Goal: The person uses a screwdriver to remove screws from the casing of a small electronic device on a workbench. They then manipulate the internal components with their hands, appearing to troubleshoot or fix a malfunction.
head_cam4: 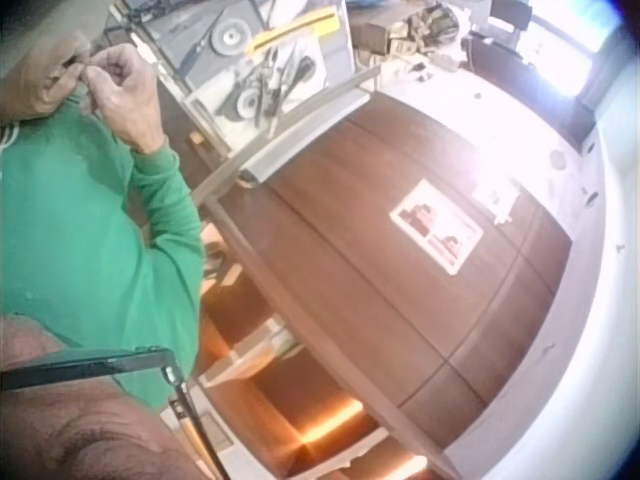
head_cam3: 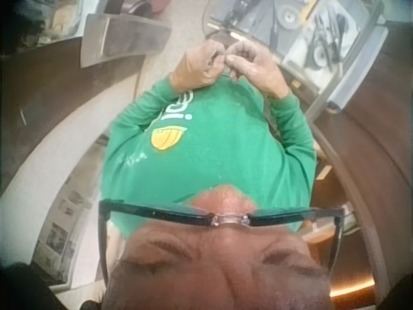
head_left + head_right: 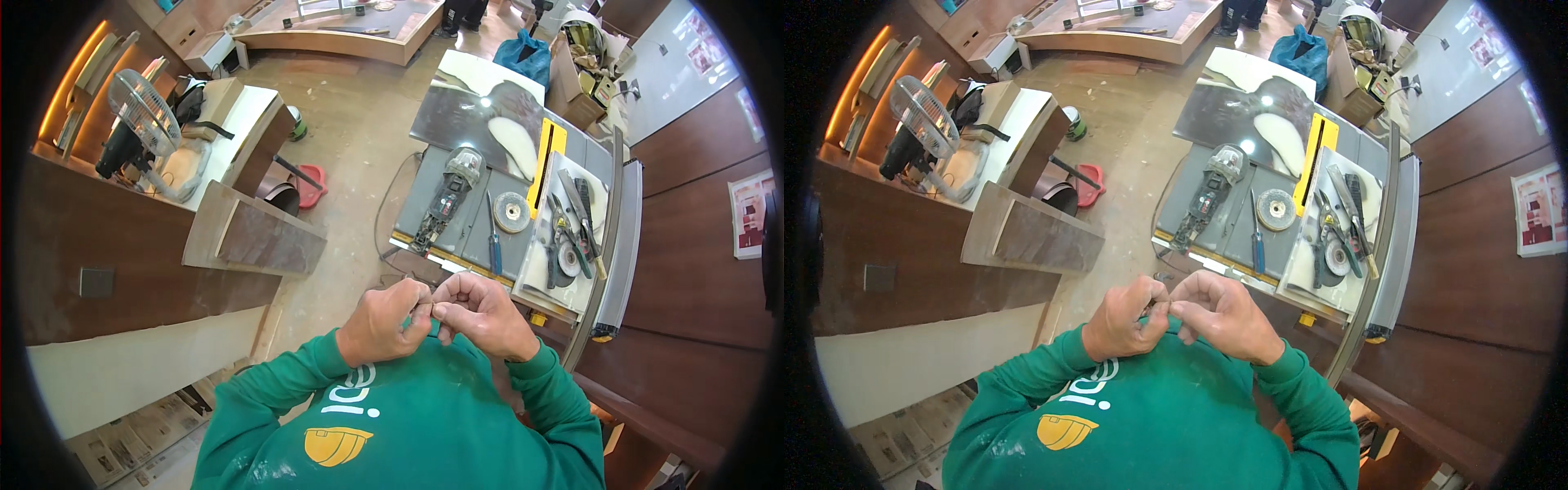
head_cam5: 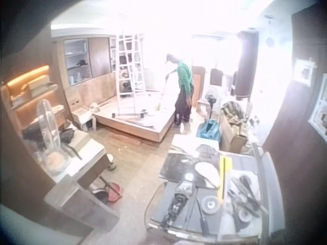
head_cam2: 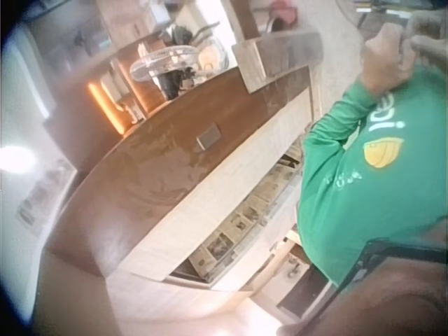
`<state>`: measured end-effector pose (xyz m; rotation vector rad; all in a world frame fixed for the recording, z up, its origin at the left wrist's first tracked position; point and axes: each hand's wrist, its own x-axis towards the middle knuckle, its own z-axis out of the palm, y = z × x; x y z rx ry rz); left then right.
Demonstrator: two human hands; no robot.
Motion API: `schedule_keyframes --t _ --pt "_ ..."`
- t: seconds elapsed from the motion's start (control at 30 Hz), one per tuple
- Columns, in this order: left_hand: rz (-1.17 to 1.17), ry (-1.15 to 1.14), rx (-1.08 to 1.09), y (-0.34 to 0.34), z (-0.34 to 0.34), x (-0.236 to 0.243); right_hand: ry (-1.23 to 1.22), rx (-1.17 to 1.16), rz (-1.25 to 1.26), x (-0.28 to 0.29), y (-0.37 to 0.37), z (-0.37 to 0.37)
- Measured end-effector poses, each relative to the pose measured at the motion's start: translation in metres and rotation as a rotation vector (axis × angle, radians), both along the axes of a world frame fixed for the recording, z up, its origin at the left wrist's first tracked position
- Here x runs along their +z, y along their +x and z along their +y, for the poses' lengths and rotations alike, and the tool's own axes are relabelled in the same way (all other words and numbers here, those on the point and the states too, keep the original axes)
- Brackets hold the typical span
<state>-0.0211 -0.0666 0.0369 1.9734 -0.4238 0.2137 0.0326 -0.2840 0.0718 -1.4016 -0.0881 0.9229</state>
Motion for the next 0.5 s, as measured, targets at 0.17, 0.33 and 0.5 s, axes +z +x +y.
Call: schedule_keyframes --t 0.17,0.33,0.5 --pt "0.173 -0.065 0.034 -0.003 -0.002 0.002 -0.028 -0.085 -0.255 -0.012 -0.011 0.005" --pt "0.565 -0.316 0.032 -0.009 -0.003 0.008 -0.135 0.007 -0.337 -0.011 -0.008 0.007" --pt "0.387 -0.151 -0.019 -0.012 0.001 -0.001 -0.109 0.068 -0.199 -0.004 -0.003 0.005"
